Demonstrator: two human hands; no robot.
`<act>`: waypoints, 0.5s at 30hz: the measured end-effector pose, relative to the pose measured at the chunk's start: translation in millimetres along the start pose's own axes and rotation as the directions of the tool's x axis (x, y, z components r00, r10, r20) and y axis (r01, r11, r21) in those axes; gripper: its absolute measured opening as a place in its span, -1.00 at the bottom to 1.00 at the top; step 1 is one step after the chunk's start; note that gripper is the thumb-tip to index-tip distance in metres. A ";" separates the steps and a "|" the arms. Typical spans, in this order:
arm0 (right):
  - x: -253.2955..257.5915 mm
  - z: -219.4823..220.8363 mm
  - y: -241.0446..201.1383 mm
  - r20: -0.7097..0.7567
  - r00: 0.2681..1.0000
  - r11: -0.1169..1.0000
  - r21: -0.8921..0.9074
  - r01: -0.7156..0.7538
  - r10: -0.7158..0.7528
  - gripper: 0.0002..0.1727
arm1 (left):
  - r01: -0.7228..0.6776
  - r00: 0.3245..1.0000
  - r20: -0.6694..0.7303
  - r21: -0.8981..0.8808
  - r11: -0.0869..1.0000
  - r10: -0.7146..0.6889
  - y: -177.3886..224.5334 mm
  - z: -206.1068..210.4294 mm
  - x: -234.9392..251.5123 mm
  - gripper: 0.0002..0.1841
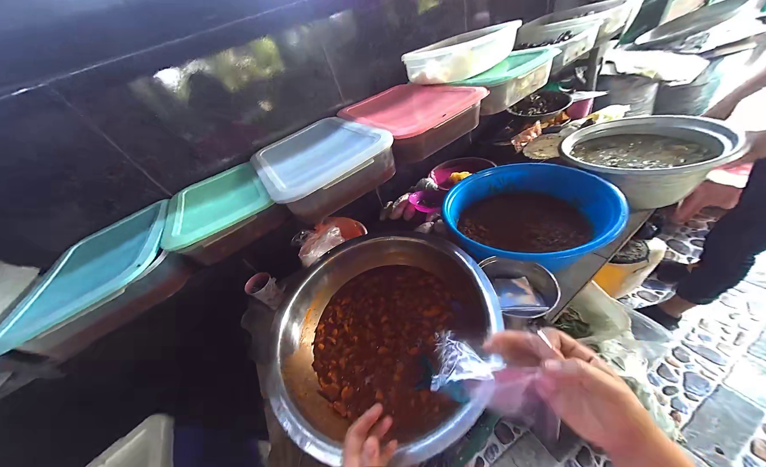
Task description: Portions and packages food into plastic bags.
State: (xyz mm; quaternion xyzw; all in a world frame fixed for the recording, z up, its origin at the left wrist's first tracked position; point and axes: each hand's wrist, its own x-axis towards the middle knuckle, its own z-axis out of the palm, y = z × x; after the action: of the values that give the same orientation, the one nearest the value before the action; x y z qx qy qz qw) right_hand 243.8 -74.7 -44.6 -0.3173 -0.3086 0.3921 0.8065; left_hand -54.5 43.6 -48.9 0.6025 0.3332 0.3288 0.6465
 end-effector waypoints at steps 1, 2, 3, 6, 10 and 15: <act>-10.8 12.9 8.5 0.069 0.993 0.975 0.196 -0.105 0.093 -0.88 | 0.038 0.998 0.063 -0.118 0.992 -0.030 -10.3 11.6 5.3 -0.27; -17.9 21.6 15.2 0.123 0.980 0.926 0.327 -0.187 0.155 -0.87 | 0.077 0.991 0.125 -0.210 0.975 -0.051 -16.3 24.1 7.7 -0.15; -23.0 27.4 19.8 0.146 0.969 0.888 0.392 -0.240 0.197 -0.86 | 0.116 0.979 0.195 -0.287 0.951 -0.061 -18.0 34.4 7.3 -0.04; -32.5 28.0 24.4 0.155 0.951 0.892 0.333 -0.306 0.269 -0.88 | 0.153 0.954 0.300 -0.413 0.898 -0.024 -10.3 42.8 -2.3 0.01; -40.5 16.0 22.3 0.142 0.929 0.901 0.235 -0.366 0.341 -0.88 | 0.157 0.950 0.313 -0.462 0.873 -0.005 -4.5 23.5 -9.6 -0.24; -46.4 26.6 41.1 0.282 0.886 0.863 0.252 -0.439 0.368 -0.85 | 0.264 0.964 0.084 -0.443 0.857 -0.254 -2.4 33.2 -25.9 -0.54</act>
State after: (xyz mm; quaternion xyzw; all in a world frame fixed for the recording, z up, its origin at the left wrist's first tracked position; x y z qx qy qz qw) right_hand 182.7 -85.8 -70.9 -0.1989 -0.2587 0.6295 0.7051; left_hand -41.5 3.5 -48.7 0.3898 0.3186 0.3000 0.8102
